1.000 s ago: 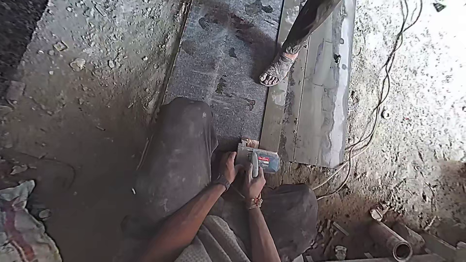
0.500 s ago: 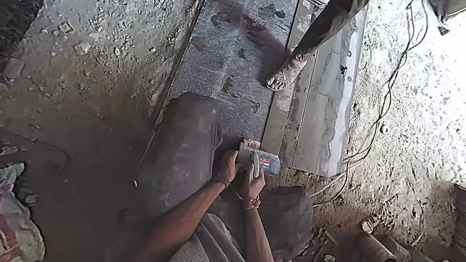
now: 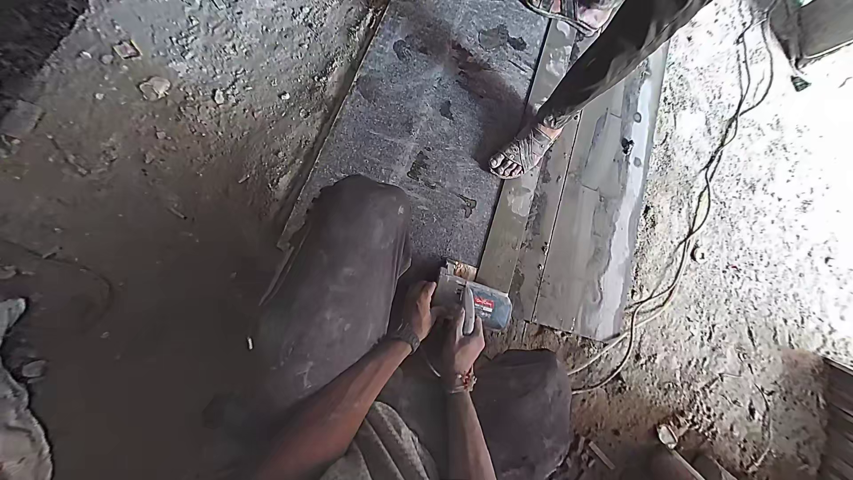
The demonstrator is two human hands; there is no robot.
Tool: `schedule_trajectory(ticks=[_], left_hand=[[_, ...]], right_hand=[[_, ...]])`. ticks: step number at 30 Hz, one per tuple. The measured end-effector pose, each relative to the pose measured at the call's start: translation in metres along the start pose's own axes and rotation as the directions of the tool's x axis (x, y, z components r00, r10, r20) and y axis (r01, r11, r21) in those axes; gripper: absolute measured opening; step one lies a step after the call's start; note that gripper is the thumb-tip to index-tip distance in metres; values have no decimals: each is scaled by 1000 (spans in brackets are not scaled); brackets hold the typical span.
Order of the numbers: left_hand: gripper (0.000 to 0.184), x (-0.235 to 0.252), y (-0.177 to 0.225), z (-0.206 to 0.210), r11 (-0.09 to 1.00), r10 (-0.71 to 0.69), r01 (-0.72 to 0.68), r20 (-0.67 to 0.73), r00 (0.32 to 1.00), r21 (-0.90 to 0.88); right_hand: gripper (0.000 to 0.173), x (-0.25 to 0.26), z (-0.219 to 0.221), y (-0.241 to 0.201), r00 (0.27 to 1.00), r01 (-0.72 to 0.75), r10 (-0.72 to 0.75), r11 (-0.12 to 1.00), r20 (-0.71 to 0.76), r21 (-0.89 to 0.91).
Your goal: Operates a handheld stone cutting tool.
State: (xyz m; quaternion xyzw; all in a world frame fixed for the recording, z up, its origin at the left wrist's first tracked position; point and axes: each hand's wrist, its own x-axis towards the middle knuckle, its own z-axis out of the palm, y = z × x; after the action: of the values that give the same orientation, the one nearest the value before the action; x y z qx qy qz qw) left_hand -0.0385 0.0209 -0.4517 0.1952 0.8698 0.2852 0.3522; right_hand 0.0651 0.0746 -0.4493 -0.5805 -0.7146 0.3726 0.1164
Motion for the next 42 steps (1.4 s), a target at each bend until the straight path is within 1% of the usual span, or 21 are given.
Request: schedule_trajectory(ticks=[4,10,17,28,34,36,42], left_hand=[[49,2,2,-1,1000,-5,5,6,1000,12],[50,6,1,-1,999,-11,11,9,1000,33],[50,10,2,-2,999,-8,7,9,1000,42],[55,16,13,-10,998,-62,60,68,996,33],[55,19,15,-7,997,-63,62,33,997,35],[55,20,17,-7,996,-73,71,33,997,56],[53,22,28,-10,987,-116,111,31,993,115]], right_hand=[[36,4,2,2,1000,24,-24,1000,-9,-9],[35,7,1,-3,1000,-3,3,1000,18,-7],[35,11,0,-6,1000,5,-5,1000,24,5],[38,18,1,-10,1000,12,-12,1000,25,3],[38,22,1,-12,1000,-1,1,1000,26,8],[38,22,0,-14,999,-6,6,1000,44,-1],[37,25,0,-17,999,0,0,1000,38,7]])
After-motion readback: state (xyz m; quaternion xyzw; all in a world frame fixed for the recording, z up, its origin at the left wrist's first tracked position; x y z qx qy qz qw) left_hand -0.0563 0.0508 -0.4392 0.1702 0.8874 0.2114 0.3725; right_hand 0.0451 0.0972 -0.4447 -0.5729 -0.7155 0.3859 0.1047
